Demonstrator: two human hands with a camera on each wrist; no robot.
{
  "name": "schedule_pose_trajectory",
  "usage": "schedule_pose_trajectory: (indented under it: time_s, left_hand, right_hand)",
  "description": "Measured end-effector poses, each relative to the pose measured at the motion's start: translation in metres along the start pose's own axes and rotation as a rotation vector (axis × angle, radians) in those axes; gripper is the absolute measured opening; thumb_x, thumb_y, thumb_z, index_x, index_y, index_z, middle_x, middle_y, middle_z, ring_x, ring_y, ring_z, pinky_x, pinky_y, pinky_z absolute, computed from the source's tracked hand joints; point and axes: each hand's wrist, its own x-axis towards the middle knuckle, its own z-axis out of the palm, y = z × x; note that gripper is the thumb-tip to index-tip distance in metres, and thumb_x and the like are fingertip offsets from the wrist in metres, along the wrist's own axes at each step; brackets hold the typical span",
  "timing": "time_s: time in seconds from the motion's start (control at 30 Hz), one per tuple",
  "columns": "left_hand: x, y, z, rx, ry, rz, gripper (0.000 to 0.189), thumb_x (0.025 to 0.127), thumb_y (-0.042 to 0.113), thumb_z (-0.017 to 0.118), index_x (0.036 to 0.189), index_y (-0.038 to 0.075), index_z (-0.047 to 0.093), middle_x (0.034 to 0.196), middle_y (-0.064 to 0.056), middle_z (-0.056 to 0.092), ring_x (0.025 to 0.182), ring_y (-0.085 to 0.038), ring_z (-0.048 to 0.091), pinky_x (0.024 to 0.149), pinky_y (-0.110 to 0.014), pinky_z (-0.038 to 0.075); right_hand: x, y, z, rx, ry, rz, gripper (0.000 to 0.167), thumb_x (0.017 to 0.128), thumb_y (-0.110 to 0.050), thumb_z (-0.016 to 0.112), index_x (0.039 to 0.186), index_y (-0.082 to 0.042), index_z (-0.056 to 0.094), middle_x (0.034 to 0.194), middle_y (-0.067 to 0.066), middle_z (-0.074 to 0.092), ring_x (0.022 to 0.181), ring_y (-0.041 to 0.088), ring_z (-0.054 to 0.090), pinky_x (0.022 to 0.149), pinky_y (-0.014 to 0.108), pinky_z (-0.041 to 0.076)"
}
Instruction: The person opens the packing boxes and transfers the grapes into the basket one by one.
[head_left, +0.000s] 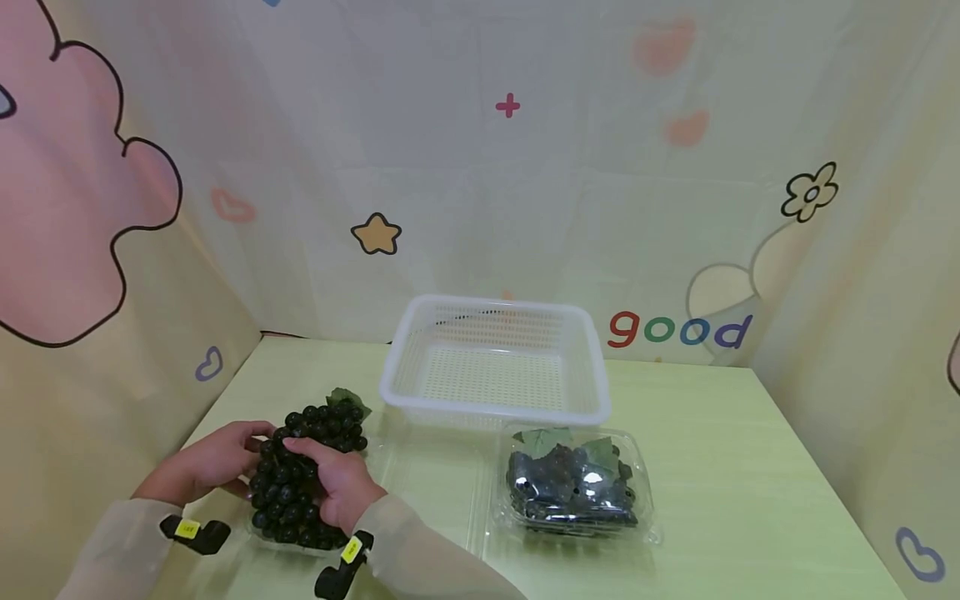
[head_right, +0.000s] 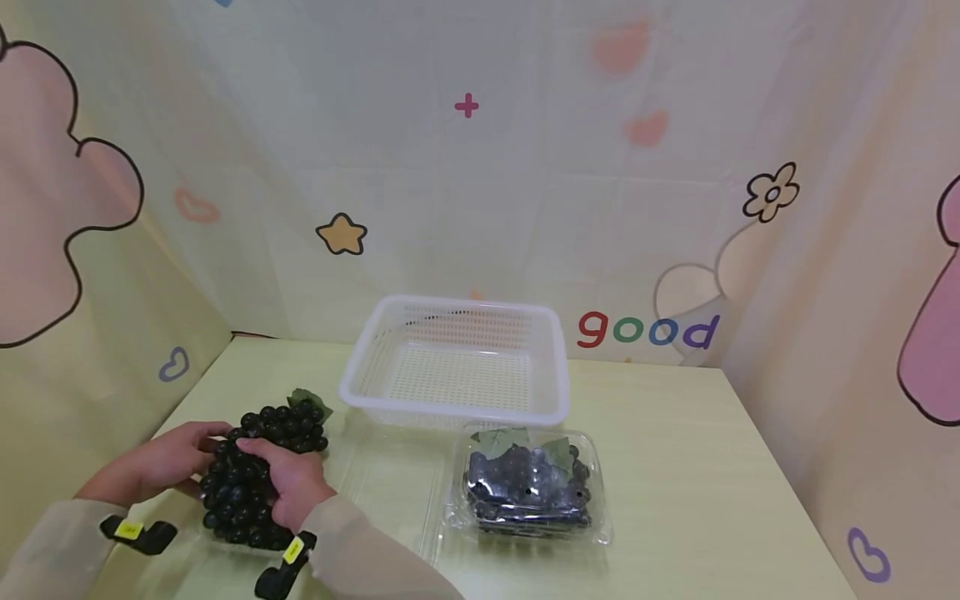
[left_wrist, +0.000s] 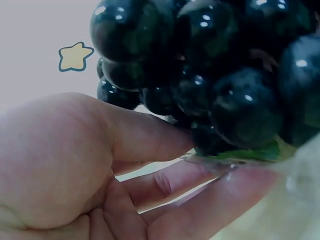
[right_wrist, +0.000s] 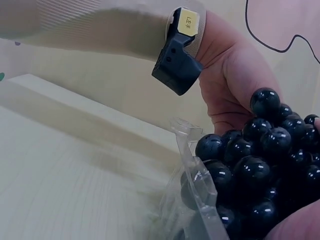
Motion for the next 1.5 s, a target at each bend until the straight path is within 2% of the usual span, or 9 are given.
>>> schedule_pose_trajectory:
  time_s: [0.33, 0.5, 0.63, 0.77, 0.9, 1.03, 1.17, 1.37, 1.5]
  left_hand:
    - [-0.002, -0.004, 0.0, -0.019, 0.01, 0.004, 0.039, 0.091, -0.009, 0.049, 0.129, -0.007, 0.046, 0.105, -0.013, 0.068, 0.087, -0.024, 0.07, 0.071, -0.046, 0.062]
    - [-0.003, -0.004, 0.001, -0.013, 0.033, -0.003, 0.046, 0.089, -0.012, 0.044, 0.135, -0.009, 0.043, 0.107, -0.014, 0.069, 0.088, -0.024, 0.068, 0.071, -0.046, 0.062]
    - [-0.003, 0.0, 0.004, 0.005, 0.06, -0.008, 0.047, 0.09, -0.012, 0.044, 0.137, -0.009, 0.045, 0.111, -0.017, 0.068, 0.093, -0.025, 0.069, 0.072, -0.047, 0.063]
    - [-0.005, 0.005, 0.007, 0.02, 0.072, -0.007, 0.052, 0.091, -0.01, 0.049, 0.143, -0.011, 0.042, 0.118, -0.023, 0.066, 0.098, -0.027, 0.07, 0.075, -0.05, 0.063]
    - [-0.006, 0.008, 0.009, 0.019, 0.06, -0.005, 0.057, 0.094, 0.001, 0.063, 0.146, -0.009, 0.041, 0.122, -0.023, 0.063, 0.094, -0.027, 0.07, 0.076, -0.049, 0.063]
    - [-0.007, 0.006, 0.009, 0.02, 0.022, 0.038, 0.057, 0.094, 0.014, 0.074, 0.139, -0.007, 0.047, 0.11, -0.015, 0.066, 0.087, -0.024, 0.068, 0.075, -0.047, 0.063]
    - [-0.006, 0.003, 0.008, 0.007, 0.014, 0.053, 0.043, 0.1, 0.017, 0.065, 0.134, -0.006, 0.051, 0.096, -0.009, 0.067, 0.084, -0.025, 0.069, 0.074, -0.046, 0.063]
    - [-0.007, 0.006, 0.009, -0.009, 0.053, -0.009, 0.031, 0.103, 0.006, 0.056, 0.129, -0.008, 0.049, 0.108, -0.014, 0.068, 0.089, -0.027, 0.072, 0.072, -0.044, 0.064]
    - [-0.006, 0.007, 0.008, -0.004, 0.06, -0.03, 0.038, 0.101, 0.006, 0.058, 0.133, -0.01, 0.045, 0.111, -0.017, 0.07, 0.089, -0.028, 0.073, 0.072, -0.044, 0.064]
  right_hand:
    - [0.0, 0.0, -0.002, 0.029, -0.06, -0.015, 0.069, 0.072, -0.027, 0.091, 0.127, -0.007, 0.053, 0.107, 0.005, 0.075, 0.1, 0.025, 0.072, 0.099, 0.051, 0.055]
    - [-0.001, -0.005, -0.004, 0.042, -0.082, -0.023, 0.058, 0.073, -0.028, 0.09, 0.12, -0.01, 0.062, 0.105, 0.002, 0.077, 0.094, 0.019, 0.073, 0.095, 0.042, 0.058]
    - [-0.003, -0.012, -0.007, 0.066, -0.154, -0.048, 0.046, 0.076, -0.026, 0.087, 0.114, -0.011, 0.067, 0.106, 0.001, 0.078, 0.097, 0.017, 0.073, 0.098, 0.039, 0.056]
    - [-0.006, -0.021, -0.012, 0.09, -0.25, -0.035, 0.041, 0.078, -0.028, 0.084, 0.114, -0.01, 0.072, 0.112, 0.002, 0.077, 0.104, 0.02, 0.072, 0.104, 0.044, 0.053]
    - [-0.013, -0.032, -0.016, 0.078, -0.322, -0.016, 0.041, 0.08, -0.031, 0.08, 0.116, -0.013, 0.073, 0.117, 0.002, 0.075, 0.108, 0.021, 0.07, 0.108, 0.047, 0.05]
    - [-0.02, -0.045, -0.021, 0.037, -0.391, -0.001, 0.044, 0.082, -0.035, 0.076, 0.12, -0.015, 0.071, 0.12, 0.001, 0.073, 0.109, 0.019, 0.068, 0.112, 0.046, 0.046]
    - [-0.025, -0.06, -0.026, -0.002, -0.467, 0.0, 0.048, 0.084, -0.039, 0.072, 0.127, -0.016, 0.067, 0.122, 0.0, 0.071, 0.111, 0.016, 0.067, 0.115, 0.046, 0.043]
    - [-0.03, -0.081, -0.031, -0.008, -0.527, -0.03, 0.047, 0.088, -0.038, 0.067, 0.131, -0.018, 0.063, 0.118, -0.004, 0.069, 0.107, 0.014, 0.065, 0.113, 0.043, 0.044]
    - [-0.032, -0.093, -0.035, -0.003, -0.533, -0.049, 0.045, 0.089, -0.037, 0.063, 0.129, -0.018, 0.064, 0.112, -0.005, 0.069, 0.102, 0.013, 0.066, 0.107, 0.041, 0.047]
